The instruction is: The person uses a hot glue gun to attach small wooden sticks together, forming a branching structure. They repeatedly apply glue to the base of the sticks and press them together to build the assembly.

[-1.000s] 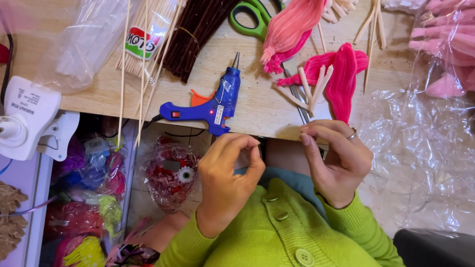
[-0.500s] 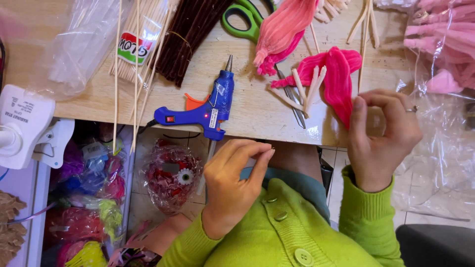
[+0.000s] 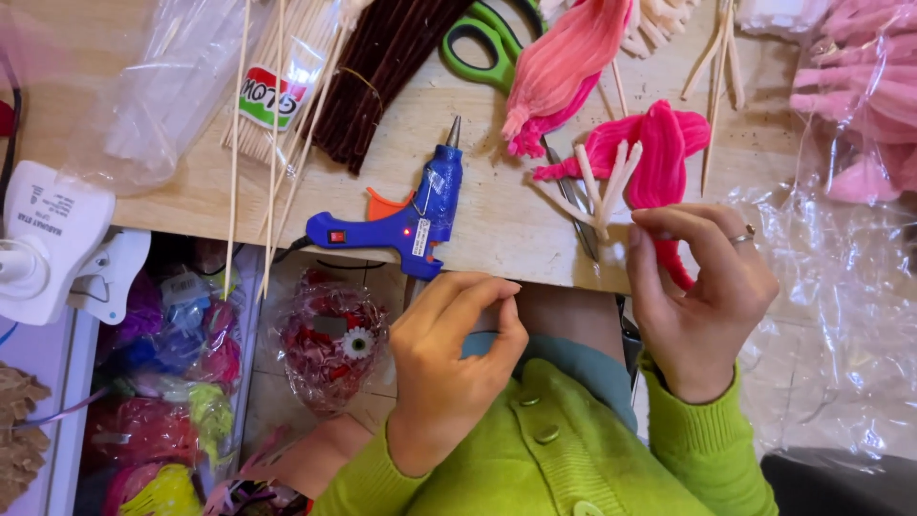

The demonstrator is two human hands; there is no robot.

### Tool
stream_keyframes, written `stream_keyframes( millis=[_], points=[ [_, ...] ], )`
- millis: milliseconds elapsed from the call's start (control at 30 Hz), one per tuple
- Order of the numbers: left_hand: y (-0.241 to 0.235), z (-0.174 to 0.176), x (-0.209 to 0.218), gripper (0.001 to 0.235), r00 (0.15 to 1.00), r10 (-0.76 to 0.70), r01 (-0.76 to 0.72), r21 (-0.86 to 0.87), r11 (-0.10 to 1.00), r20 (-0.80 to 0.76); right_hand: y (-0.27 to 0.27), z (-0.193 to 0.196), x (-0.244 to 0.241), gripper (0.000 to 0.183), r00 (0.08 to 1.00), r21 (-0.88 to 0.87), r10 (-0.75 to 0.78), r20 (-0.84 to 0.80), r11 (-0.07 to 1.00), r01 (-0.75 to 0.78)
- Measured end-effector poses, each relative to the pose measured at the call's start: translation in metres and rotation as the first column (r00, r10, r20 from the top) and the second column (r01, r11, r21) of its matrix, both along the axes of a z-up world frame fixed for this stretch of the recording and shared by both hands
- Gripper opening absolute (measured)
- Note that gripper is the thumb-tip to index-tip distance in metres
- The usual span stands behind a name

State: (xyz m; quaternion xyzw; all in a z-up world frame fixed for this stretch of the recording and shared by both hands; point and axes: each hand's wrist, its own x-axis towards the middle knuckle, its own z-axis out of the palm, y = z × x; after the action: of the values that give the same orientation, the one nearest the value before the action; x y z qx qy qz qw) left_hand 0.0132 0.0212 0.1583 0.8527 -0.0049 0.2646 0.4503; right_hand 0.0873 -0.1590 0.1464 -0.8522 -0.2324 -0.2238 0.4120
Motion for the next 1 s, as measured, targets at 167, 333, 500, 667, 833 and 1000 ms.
stream_keyframes(
  millis=[167, 333, 500, 667, 833, 1000],
  points=[
    [0.003, -0.002, 0.002, 0.009, 1.000, 0.010, -0.010, 0.003, 1.000, -0.002, -0.011, -0.004, -0.011, 0.009, 0.997, 0.003, 0.059, -0.048, 0.998, -0.059],
    [0.007, -0.002, 0.005, 0.015, 1.000, -0.024, 0.023, -0.029, 0.999, -0.014, -0.006, 0.030, -0.042, 0.017, 0.998, -0.004, 0.007, -0.064, 1.000, -0.007],
    [0.011, -0.002, 0.000, 0.005, 0.999, -0.043, 0.043, -0.013, 0.999, -0.003, 0.017, 0.012, 0.013, 0.022, 0.992, -0.044, 0.018, 0.124, 0.999, -0.013],
    [0.030, 0.001, -0.012, 0.007, 0.999, 0.013, -0.013, 0.006, 1.000, -0.033, 0.025, -0.010, 0.083, 0.010, 0.981, -0.338, -0.110, 0.158, 0.928, 0.159],
    [0.042, 0.000, -0.014, 0.008, 0.998, 0.037, -0.038, -0.012, 0.999, -0.051, 0.016, -0.028, 0.104, 0.016, 0.997, -0.417, -0.077, 0.014, 0.906, 0.076],
    [0.066, 0.010, -0.022, 0.006, 0.996, 0.088, -0.087, 0.033, 0.996, -0.032, 0.020, -0.028, 0.104, 0.014, 0.996, -0.412, -0.083, 0.040, 0.907, 0.092]
  ],
)
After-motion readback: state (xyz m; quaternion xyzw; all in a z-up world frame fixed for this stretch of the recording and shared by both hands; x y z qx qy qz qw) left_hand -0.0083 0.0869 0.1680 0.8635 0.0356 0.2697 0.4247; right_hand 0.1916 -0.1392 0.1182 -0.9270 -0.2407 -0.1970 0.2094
